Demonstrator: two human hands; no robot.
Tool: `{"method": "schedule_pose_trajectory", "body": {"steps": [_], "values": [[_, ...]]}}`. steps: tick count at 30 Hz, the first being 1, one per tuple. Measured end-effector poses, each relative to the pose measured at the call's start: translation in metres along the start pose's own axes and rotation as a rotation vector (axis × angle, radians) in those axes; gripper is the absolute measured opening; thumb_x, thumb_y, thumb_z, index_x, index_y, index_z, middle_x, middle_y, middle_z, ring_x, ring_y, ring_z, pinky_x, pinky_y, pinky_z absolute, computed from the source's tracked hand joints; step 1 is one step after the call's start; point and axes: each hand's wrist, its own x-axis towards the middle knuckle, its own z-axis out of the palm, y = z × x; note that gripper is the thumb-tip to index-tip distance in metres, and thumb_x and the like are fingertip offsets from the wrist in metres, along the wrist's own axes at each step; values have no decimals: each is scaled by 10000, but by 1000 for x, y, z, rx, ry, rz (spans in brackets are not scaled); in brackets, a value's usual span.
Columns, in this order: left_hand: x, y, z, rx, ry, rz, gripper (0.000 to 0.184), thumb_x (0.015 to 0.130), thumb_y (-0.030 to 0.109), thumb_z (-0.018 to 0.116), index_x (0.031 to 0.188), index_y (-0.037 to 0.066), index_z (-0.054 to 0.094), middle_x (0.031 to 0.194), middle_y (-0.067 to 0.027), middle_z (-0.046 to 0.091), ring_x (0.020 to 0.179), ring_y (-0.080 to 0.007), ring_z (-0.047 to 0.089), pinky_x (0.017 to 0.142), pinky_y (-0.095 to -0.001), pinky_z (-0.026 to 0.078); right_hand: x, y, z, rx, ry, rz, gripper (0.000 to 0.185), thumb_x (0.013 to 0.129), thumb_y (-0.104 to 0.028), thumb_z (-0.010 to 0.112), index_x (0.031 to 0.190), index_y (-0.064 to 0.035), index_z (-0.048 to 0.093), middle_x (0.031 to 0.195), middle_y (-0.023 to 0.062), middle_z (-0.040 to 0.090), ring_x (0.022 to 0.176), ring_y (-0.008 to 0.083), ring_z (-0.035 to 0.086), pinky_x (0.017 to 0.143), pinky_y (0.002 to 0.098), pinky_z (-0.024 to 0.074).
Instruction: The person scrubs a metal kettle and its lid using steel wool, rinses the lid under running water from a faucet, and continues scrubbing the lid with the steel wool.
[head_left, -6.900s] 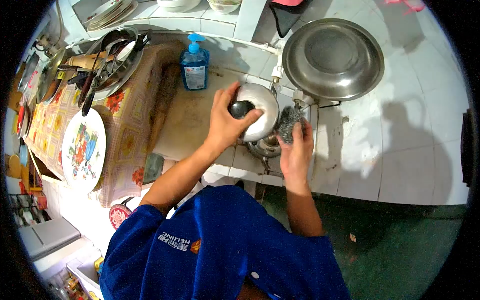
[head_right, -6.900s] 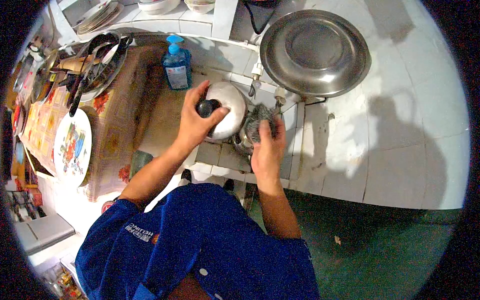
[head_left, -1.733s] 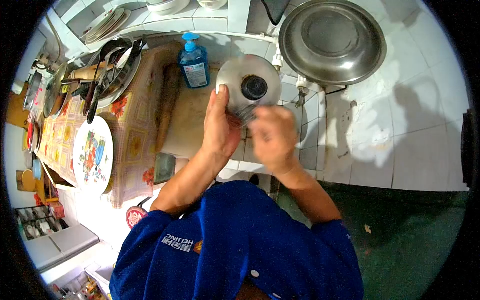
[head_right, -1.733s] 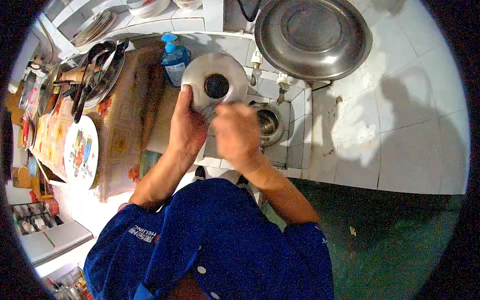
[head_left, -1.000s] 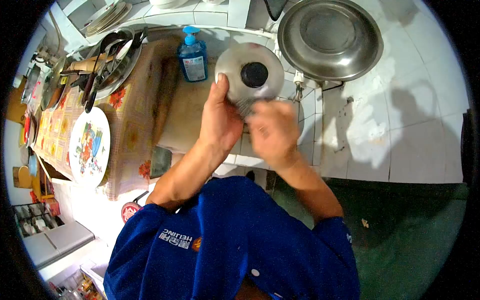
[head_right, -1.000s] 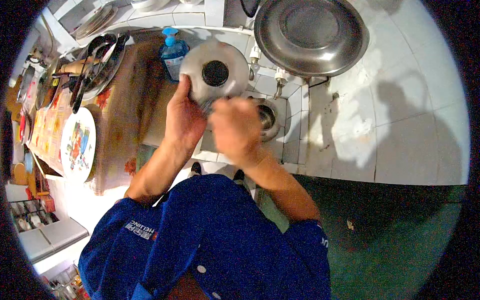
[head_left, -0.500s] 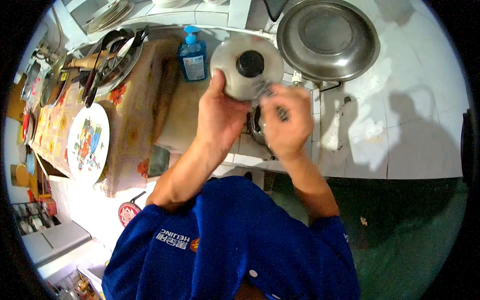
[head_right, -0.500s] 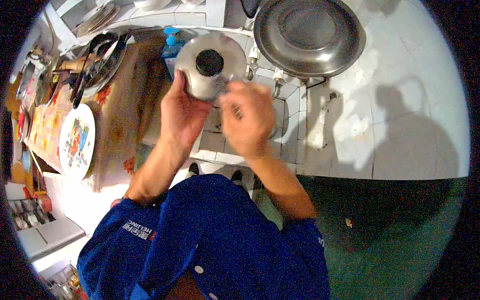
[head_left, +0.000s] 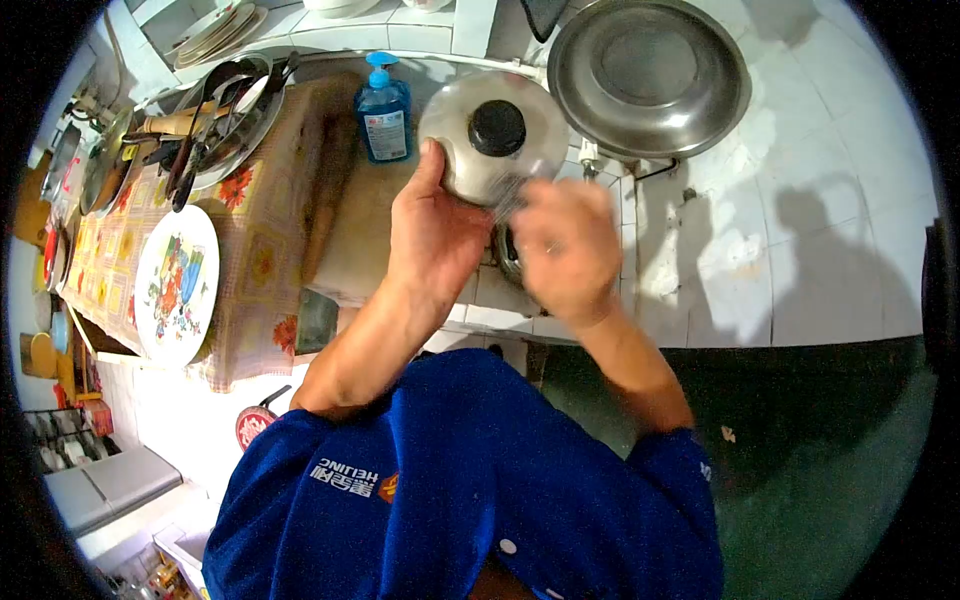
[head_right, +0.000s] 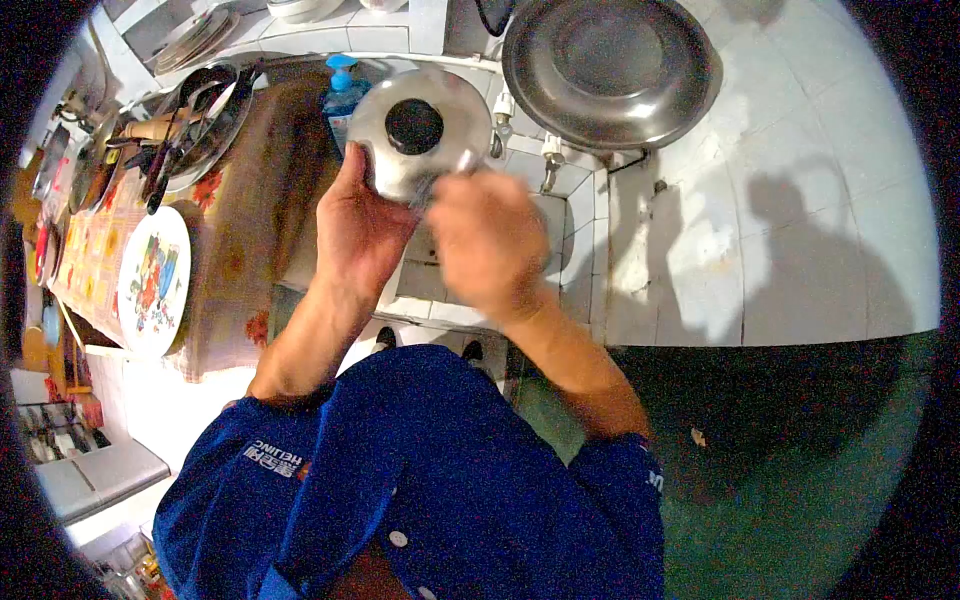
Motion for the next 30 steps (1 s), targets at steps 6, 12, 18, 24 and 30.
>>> {"method": "schedule_pose_trajectory", "body": {"steps": [6, 12, 18, 24, 30], "values": [[0, 0, 1, -44, 39, -1, 376, 988, 350, 417, 1271, 117, 501, 1265, -55, 562, 1170, -243, 523, 1034, -428, 360, 4, 0, -3, -47, -7, 13, 155, 711, 27, 705, 828, -41, 629, 943, 122, 654, 863, 251, 615, 780, 324, 492], [0, 0, -3, -22, 73, -17, 380, 982, 361, 428, 1260, 118, 517, 1269, -58, 562, 1176, -245, 519, 1035, -447, 353, 1, 4, 1, 18, 32, 41, 123, 750, -19, 668, 856, -73, 637, 944, 129, 649, 842, 314, 603, 758, 394, 492], [-3, 0, -1, -42, 60, -7, 402, 961, 387, 463, 1268, 132, 514, 1282, -54, 555, 1201, -253, 501, 1040, -460, 348, 13, -5, -2, 42, 39, 36, 181, 673, 51, 699, 814, -39, 629, 931, 115, 661, 847, 265, 612, 754, 346, 501], [0, 4, -7, -86, 9, -5, 386, 961, 377, 470, 1253, 130, 522, 1282, -59, 556, 1201, -254, 506, 1029, -463, 377, 10, 22, -4, -49, 66, 82, 185, 712, 3, 703, 876, -55, 642, 920, 92, 652, 844, 282, 614, 782, 352, 485], [-10, 6, 0, -145, -81, -95, 373, 954, 400, 488, 1213, 139, 548, 1186, -34, 614, 1079, -214, 587, 749, -353, 501, 25, 21, -37, 325, 447, 441, 240, 809, 12, 672, 1020, 11, 557, 1020, 139, 641, 938, 192, 607, 866, 326, 483]]}}
